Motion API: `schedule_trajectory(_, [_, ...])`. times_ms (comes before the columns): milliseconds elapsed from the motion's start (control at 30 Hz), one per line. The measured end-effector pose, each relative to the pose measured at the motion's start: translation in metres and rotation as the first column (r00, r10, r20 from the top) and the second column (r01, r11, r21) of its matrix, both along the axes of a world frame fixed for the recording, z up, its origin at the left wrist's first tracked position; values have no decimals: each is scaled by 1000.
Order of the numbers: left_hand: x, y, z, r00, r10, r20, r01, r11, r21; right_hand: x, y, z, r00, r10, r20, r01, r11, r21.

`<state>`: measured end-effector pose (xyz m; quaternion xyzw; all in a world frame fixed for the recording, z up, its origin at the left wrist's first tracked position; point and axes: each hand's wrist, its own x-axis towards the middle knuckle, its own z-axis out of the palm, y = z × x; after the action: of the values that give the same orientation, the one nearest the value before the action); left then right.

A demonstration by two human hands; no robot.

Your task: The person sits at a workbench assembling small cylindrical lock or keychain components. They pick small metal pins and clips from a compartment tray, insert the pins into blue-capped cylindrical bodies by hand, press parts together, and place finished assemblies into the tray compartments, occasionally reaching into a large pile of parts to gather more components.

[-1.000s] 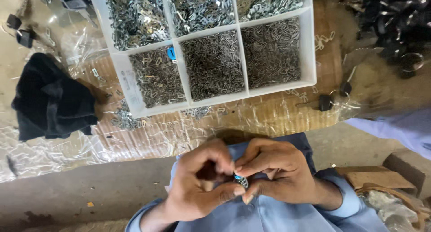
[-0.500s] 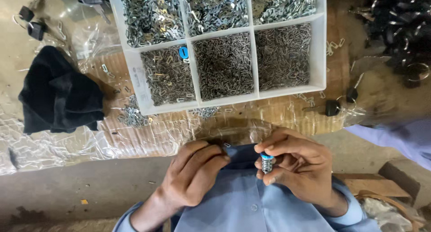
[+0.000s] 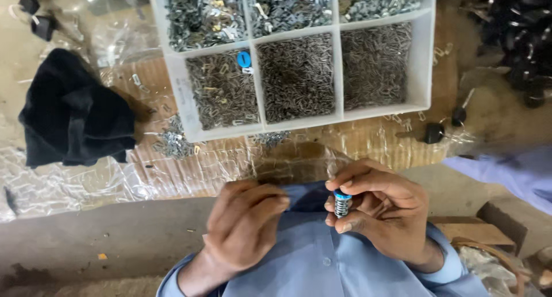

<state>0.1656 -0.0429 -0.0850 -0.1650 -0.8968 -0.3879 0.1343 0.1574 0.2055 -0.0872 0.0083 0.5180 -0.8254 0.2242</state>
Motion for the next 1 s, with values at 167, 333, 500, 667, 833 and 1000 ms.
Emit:
schedule_trajectory(167, [4, 7, 5, 972, 147, 185, -184, 961, 205, -6, -9, -3, 1000, -3, 24, 3, 1000, 1])
schedule_trajectory(333, [-7, 29, 19, 992, -65, 112, 34, 965, 262, -6, -8, -6, 992, 34, -124, -11, 983, 185])
schedule_trajectory(500, [-21, 34, 29, 963, -177, 205, 139, 973, 185, -12, 3, 2, 979, 89, -184, -26, 946, 322])
schedule_trajectory(667, [-25, 61, 19, 400, -626, 669, -535, 433, 725, -21, 35, 24, 575, 410, -708, 158, 794, 587])
schedule_trajectory(833, [-74, 117, 41, 890, -424, 167, 307, 828, 469, -10, 94, 29, 761, 46, -647, 489, 615, 619])
schedule_trajectory(1000, [-109, 147, 65, 986, -164, -30, 155, 967, -201, 1, 110, -10, 640, -408, -651, 764, 257, 591])
